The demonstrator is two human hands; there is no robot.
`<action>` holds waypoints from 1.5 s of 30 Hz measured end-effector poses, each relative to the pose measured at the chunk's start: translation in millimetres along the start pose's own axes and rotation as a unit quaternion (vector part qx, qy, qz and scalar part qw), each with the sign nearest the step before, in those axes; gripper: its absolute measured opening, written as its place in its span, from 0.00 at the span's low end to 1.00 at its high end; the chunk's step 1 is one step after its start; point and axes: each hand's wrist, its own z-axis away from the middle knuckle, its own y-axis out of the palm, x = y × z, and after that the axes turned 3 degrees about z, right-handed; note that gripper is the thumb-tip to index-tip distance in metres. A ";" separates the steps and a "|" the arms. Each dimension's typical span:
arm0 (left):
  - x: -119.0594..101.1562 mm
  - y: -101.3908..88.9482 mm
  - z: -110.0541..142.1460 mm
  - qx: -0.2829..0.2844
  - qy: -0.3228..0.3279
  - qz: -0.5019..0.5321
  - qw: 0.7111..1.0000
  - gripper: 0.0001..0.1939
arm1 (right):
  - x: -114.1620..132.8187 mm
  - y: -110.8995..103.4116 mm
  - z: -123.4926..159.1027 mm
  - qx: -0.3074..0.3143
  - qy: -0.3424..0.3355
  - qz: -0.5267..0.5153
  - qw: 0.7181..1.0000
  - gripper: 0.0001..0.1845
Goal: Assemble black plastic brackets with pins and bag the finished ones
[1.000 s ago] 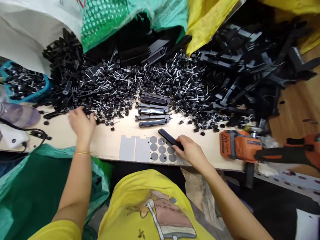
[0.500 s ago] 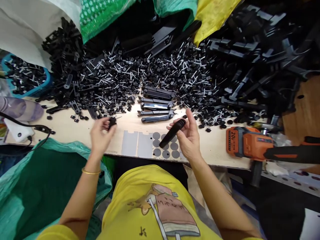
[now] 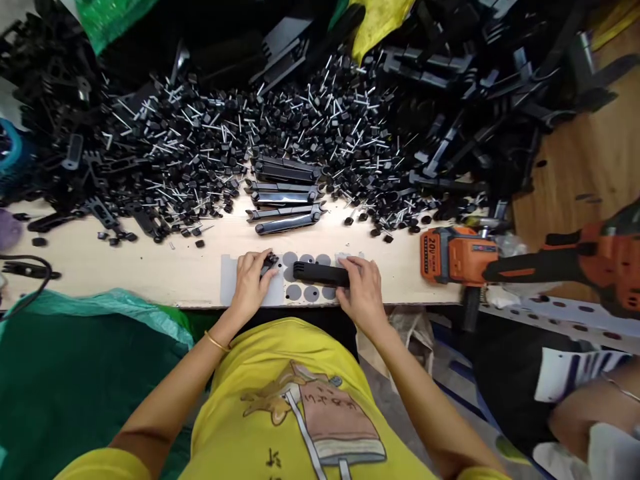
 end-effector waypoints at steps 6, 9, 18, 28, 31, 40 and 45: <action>-6.0 -1.0 10.6 0.045 0.011 0.001 0.999 0.17 | 23.4 2.2 -34.4 0.135 -0.136 -0.057 0.980 0.24; -6.2 5.1 2.1 0.017 0.024 0.009 1.000 0.14 | 33.7 9.5 -41.8 0.121 -0.065 -0.134 0.981 0.23; -14.2 30.8 -18.4 -0.076 0.062 0.003 0.995 0.14 | 38.4 24.5 -38.0 -0.006 0.073 -0.193 0.978 0.20; -22.9 43.8 -19.2 -0.094 0.063 0.018 0.993 0.16 | 30.8 28.0 -42.6 0.015 0.008 -0.210 0.978 0.26; -22.2 45.4 -21.4 -0.100 0.077 0.023 0.992 0.15 | 29.9 29.4 -44.5 0.010 -0.001 -0.215 0.976 0.27; -14.7 36.3 -28.3 -0.003 0.152 0.070 0.986 0.14 | 24.9 30.9 -46.7 -0.002 -0.008 -0.233 0.972 0.30; -19.6 41.1 -22.0 -0.037 0.113 0.054 0.991 0.16 | 25.3 29.3 -48.0 0.002 -0.003 -0.251 0.968 0.29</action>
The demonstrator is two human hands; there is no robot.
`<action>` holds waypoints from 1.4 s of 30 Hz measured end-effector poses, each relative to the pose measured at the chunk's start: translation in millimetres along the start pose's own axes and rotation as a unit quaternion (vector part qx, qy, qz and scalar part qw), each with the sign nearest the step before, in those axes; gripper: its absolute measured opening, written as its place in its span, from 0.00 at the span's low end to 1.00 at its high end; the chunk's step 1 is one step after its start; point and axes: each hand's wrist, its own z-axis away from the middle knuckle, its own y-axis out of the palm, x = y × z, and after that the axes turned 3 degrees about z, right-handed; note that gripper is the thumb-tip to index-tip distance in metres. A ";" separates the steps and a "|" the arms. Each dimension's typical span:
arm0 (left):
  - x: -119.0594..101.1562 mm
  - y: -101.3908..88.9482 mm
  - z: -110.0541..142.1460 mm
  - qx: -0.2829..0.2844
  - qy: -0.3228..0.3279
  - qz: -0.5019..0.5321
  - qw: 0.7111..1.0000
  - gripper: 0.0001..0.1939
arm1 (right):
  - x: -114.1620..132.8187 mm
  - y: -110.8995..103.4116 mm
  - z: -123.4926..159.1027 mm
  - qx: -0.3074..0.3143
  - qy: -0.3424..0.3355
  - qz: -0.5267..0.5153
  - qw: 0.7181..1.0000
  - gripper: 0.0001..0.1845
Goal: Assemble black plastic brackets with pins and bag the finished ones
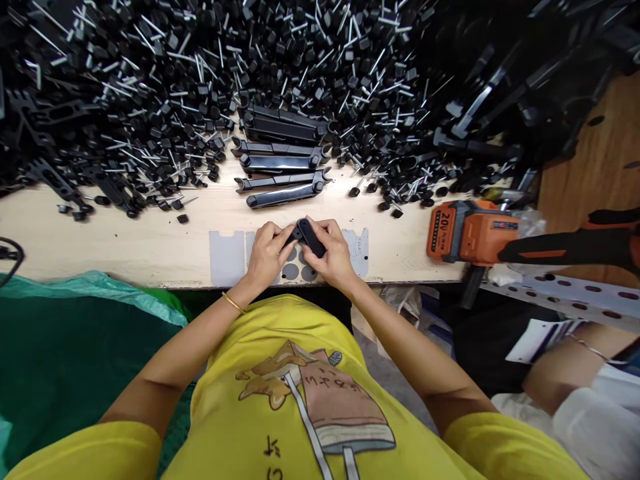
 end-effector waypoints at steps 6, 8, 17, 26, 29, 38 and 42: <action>-5.4 6.3 0.9 -0.012 -0.034 -0.028 0.999 0.17 | -0.3 -1.1 -1.4 0.018 0.013 0.014 1.000 0.31; -6.0 7.2 -1.4 -0.011 -0.032 -0.035 0.999 0.17 | -0.4 -0.8 -1.7 0.015 0.012 0.014 1.000 0.31; 6.9 -9.1 -0.1 0.026 0.033 -0.007 0.999 0.17 | -8.5 -12.1 -6.1 0.075 -0.035 -0.037 0.996 0.30; -11.8 10.9 -6.0 -0.049 -0.061 -0.061 0.995 0.17 | -9.7 -7.8 -12.3 0.033 -0.004 -0.015 0.999 0.30; -0.5 -3.7 -7.4 0.004 -0.027 -0.025 0.999 0.16 | -9.2 -15.1 -15.0 0.070 -0.004 -0.047 0.996 0.27; 5.7 -19.2 -2.7 -0.006 0.000 0.010 1.000 0.16 | -6.4 -13.8 -10.0 0.095 -0.016 -0.037 0.995 0.28; -0.6 -9.9 -2.5 -0.021 -0.023 0.008 0.999 0.16 | -4.4 -7.4 -7.7 0.071 -0.012 -0.010 0.997 0.29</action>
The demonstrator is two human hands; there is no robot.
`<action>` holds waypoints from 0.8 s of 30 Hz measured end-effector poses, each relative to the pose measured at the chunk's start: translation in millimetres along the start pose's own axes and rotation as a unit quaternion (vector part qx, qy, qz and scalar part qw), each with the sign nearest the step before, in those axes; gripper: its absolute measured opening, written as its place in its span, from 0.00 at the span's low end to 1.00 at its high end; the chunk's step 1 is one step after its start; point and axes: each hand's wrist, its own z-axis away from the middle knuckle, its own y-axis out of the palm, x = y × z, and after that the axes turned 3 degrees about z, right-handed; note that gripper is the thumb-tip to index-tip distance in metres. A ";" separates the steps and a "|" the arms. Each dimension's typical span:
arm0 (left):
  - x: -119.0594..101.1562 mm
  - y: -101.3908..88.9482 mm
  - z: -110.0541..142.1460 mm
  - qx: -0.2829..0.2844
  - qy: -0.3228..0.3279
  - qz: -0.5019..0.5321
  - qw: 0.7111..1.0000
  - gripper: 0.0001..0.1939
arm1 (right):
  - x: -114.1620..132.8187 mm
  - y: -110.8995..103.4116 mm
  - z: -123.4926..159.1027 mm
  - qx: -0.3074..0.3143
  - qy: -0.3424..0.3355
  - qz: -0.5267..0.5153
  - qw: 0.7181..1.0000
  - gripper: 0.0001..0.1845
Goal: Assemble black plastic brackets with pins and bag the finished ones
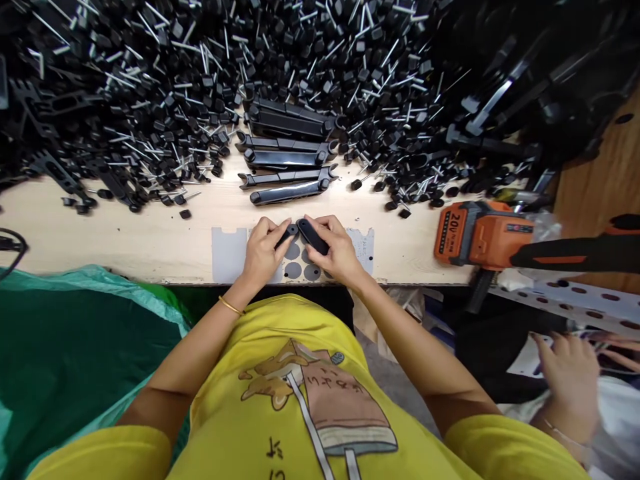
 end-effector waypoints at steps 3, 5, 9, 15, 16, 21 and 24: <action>-3.3 2.8 2.1 -0.004 -0.028 -0.004 1.000 0.16 | 1.2 0.4 -0.1 0.001 0.004 0.008 1.000 0.29; -6.1 4.9 3.1 -0.010 -0.038 -0.007 0.999 0.16 | 1.6 0.3 -0.3 -0.001 0.009 0.009 1.000 0.30; -11.0 13.1 2.9 -0.034 -0.048 -0.014 0.998 0.15 | 1.3 0.8 -0.9 -0.011 0.025 0.005 1.000 0.30; -11.7 21.6 -0.9 -0.027 -0.047 -0.056 0.997 0.16 | 0.4 1.4 -2.2 -0.030 0.023 -0.018 0.999 0.28; -12.8 22.7 -1.0 -0.021 -0.048 -0.062 0.997 0.15 | 0.6 1.7 -2.5 -0.029 0.024 -0.018 0.999 0.28; -24.1 33.7 -0.6 -0.029 -0.088 -0.094 0.991 0.15 | 2.8 3.2 -3.6 -0.040 0.022 -0.007 0.999 0.27; -20.1 32.1 -6.2 -0.018 -0.074 -0.088 0.993 0.15 | 2.1 3.5 -3.8 -0.043 0.006 0.001 0.999 0.28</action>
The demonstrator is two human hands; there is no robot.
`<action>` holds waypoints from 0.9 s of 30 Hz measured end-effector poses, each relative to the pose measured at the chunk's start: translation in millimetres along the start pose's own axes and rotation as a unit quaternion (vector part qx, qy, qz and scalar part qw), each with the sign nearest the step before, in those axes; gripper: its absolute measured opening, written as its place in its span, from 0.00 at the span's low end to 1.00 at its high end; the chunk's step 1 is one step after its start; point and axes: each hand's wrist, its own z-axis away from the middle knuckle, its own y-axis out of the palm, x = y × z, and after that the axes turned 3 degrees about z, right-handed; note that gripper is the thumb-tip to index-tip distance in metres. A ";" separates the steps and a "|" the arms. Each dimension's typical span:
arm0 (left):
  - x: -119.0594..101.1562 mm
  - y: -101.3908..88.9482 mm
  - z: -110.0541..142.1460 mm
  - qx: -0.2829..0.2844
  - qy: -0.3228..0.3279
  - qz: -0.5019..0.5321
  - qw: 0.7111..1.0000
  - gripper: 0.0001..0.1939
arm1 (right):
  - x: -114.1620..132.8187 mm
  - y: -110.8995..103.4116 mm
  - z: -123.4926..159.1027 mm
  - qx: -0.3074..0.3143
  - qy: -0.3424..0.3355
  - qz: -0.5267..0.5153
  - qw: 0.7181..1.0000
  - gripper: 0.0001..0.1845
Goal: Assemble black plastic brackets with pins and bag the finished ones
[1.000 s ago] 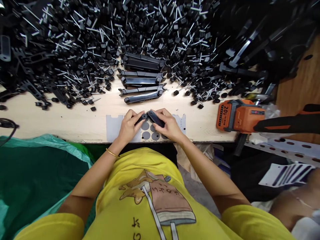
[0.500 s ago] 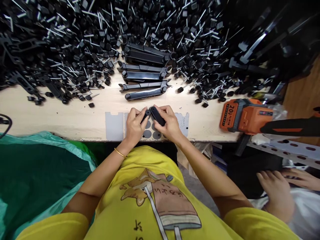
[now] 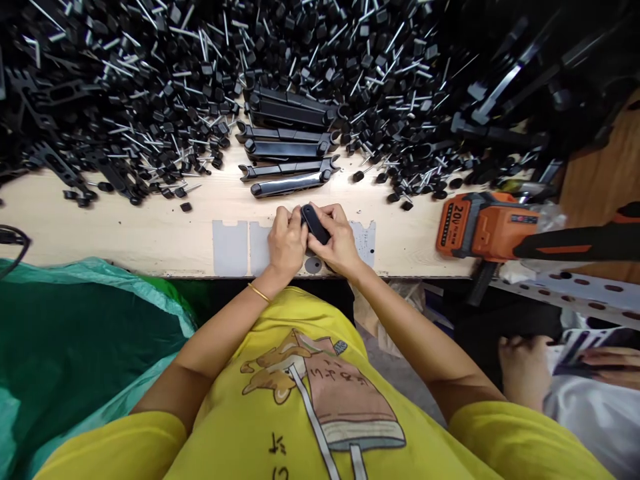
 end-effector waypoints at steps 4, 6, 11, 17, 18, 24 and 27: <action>21.0 -15.1 -18.8 0.076 0.098 0.042 0.991 0.14 | -3.5 0.5 0.2 0.009 -0.015 0.009 1.000 0.31; 25.7 -19.6 -24.5 0.103 0.119 0.063 0.985 0.12 | -4.8 1.4 0.4 0.008 -0.021 0.009 1.000 0.32; 12.5 -11.8 -20.0 0.003 0.027 0.076 0.997 0.13 | -5.0 3.9 0.4 -0.002 -0.034 0.002 0.999 0.35; 9.0 -11.7 -19.1 0.021 0.052 0.108 0.993 0.14 | -1.6 2.5 0.6 0.024 -0.011 -0.006 1.000 0.39; 9.4 -11.9 -18.8 0.011 0.037 0.101 0.994 0.14 | -0.9 2.0 0.6 0.028 -0.005 -0.008 1.000 0.39; 13.2 -12.6 -19.8 0.029 0.040 0.110 0.993 0.15 | -1.0 0.6 0.5 0.041 0.005 -0.009 0.999 0.40; 14.0 -14.8 -24.3 0.036 0.040 0.111 0.992 0.14 | -3.2 4.8 0.3 0.036 -0.002 -0.005 0.999 0.41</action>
